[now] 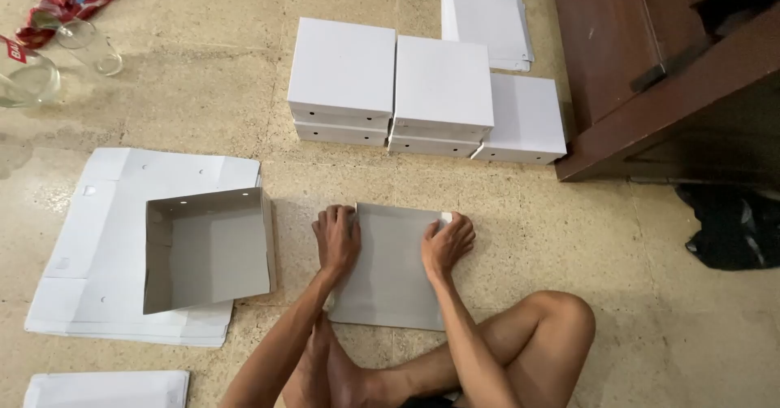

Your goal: Assembling a white cardboard box by folding its pre-scored flaps into shape.

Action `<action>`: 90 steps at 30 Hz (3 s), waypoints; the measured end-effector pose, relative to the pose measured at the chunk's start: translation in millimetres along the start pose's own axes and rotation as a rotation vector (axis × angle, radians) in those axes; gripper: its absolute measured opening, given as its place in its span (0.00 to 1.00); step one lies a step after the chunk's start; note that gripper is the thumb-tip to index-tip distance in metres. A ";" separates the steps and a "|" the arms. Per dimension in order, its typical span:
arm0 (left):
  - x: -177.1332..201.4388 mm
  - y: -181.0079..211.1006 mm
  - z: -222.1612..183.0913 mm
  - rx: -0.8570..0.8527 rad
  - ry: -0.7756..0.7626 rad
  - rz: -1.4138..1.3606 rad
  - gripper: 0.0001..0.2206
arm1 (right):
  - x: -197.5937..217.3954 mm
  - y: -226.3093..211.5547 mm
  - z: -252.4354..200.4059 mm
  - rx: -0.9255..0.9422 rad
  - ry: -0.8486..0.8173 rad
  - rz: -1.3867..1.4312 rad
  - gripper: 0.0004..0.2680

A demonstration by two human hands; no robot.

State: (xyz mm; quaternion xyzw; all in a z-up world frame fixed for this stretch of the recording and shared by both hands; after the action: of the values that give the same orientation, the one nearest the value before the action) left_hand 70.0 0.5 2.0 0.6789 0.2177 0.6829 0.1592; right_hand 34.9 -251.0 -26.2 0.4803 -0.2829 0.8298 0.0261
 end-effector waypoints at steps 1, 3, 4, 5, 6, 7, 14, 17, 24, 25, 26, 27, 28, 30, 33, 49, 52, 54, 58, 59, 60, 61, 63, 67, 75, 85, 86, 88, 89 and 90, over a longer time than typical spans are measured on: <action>2.8 1.7 -2.6 0.005 0.004 -0.002 0.11 | 1.9 -3.6 -1.4 0.007 -0.001 0.002 0.16; 15.6 13.0 -8.6 -0.093 0.117 0.049 0.07 | 9.6 -15.3 -3.8 0.076 0.052 0.002 0.10; 16.4 12.8 -8.4 -0.087 0.122 0.048 0.07 | 13.7 -18.4 -2.8 0.083 0.050 0.005 0.10; 16.4 14.8 -8.8 -0.123 0.109 0.046 0.09 | 18.4 -26.7 -2.4 0.156 0.060 -0.016 0.09; 16.2 16.9 -9.7 -0.159 0.096 0.044 0.11 | 23.2 -34.6 -2.6 0.230 0.071 -0.036 0.09; 18.8 17.5 -11.3 -0.153 0.098 0.045 0.11 | 27.3 -37.3 -2.4 0.234 0.068 -0.034 0.09; 23.2 31.9 -12.5 -0.261 0.063 0.231 0.14 | 38.6 -49.9 -0.9 0.330 0.041 0.008 0.06; 31.6 40.0 -8.8 -0.313 0.030 0.291 0.14 | 37.3 -48.1 -1.7 0.351 0.041 0.011 0.05; -16.1 19.9 26.8 -0.438 -0.005 0.365 0.06 | 40.7 -44.9 13.0 0.435 -0.120 0.095 0.04; -14.4 21.6 28.4 -0.440 -0.001 0.362 0.06 | 40.0 -41.3 18.3 0.437 -0.116 0.093 0.04; -13.8 22.5 30.2 -0.431 -0.027 0.335 0.06 | 32.1 -36.9 22.9 0.420 -0.223 0.110 0.04; -12.8 23.5 33.0 -0.424 -0.052 0.309 0.06 | 24.1 -32.9 27.1 0.401 -0.327 0.127 0.05; -10.8 25.4 32.6 -0.427 -0.048 0.307 0.06 | 19.1 -26.9 27.9 0.402 -0.322 0.125 0.05; -9.9 27.9 36.0 -0.412 -0.104 0.317 0.05 | 0.1 -16.3 30.8 0.401 -0.425 0.089 0.09; -19.8 25.2 43.9 -0.421 -0.101 0.367 0.05 | 5.7 -22.2 33.0 0.425 -0.504 0.089 0.10; -15.1 50.3 -50.4 -0.689 0.125 1.255 0.19 | 21.2 -46.7 -28.1 0.931 -0.354 -0.338 0.18; -17.3 55.7 -48.5 -0.681 0.080 1.300 0.17 | 12.0 -59.9 -31.8 0.879 -0.326 -0.471 0.14; -30.3 56.8 -47.0 -0.744 -0.008 1.254 0.14 | 12.8 -75.8 -33.0 0.828 -0.353 -0.343 0.10; -49.5 59.0 -39.7 -0.771 0.044 0.971 0.18 | 0.1 -91.8 -42.3 0.826 -0.436 -0.028 0.11; -52.6 58.2 -35.8 -0.755 0.036 0.819 0.17 | -10.2 -90.2 -43.6 0.807 -0.486 -0.050 0.10; -55.5 56.8 -31.8 -0.735 0.028 0.667 0.18 | -20.4 -88.4 -45.2 0.787 -0.536 -0.072 0.09; -50.3 55.8 -33.9 -0.734 0.027 0.668 0.18 | -18.8 -85.6 -45.5 0.788 -0.537 -0.071 0.09; -33.4 56.1 -36.1 -0.716 0.112 0.628 0.20 | -12.8 -81.8 -43.9 0.782 -0.519 0.026 0.18; -62.5 59.3 -45.7 -0.653 0.102 0.872 0.26 | 13.0 -74.0 -47.0 0.699 -0.555 0.158 0.20; -84.4 61.3 -47.0 -0.427 -0.004 0.919 0.33 | -18.9 -53.1 -68.2 0.557 -0.513 -0.251 0.41; -75.5 62.9 -45.9 -0.402 -0.040 0.942 0.36 | -24.4 -49.6 -71.9 0.419 -0.488 -0.318 0.47; -73.6 64.3 -46.5 -0.406 -0.047 0.946 0.37 | -26.5 -47.1 -72.5 0.377 -0.532 -0.344 0.48; -69.4 67.0 -46.9 -0.407 -0.053 0.949 0.38 | -31.7 -43.1 -73.5 0.337 -0.576 -0.370 0.48; -67.3 68.1 -47.7 -0.412 -0.049 0.966 0.37 | -32.7 -42.3 -73.7 0.348 -0.537 -0.391 0.49; -65.2 69.2 -48.4 -0.417 -0.044 0.984 0.37 | -33.7 -41.4 -73.9 0.358 -0.499 -0.412 0.49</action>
State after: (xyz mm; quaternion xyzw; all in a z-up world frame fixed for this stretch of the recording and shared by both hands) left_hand 29.0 -96.0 -17.7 0.6690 -0.2700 0.6911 -0.0439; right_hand 8.3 -172.1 -63.1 0.7117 -0.0280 0.7008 0.0385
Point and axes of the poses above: each hand's wrist, its own z-axis towards the middle knuckle, its own x-axis out of the back of the hand, y = z × x, the point moved 7 cm from there along z, towards the middle knuckle, and after that the axes turned 5 degrees about x, right-handed, at the moved point
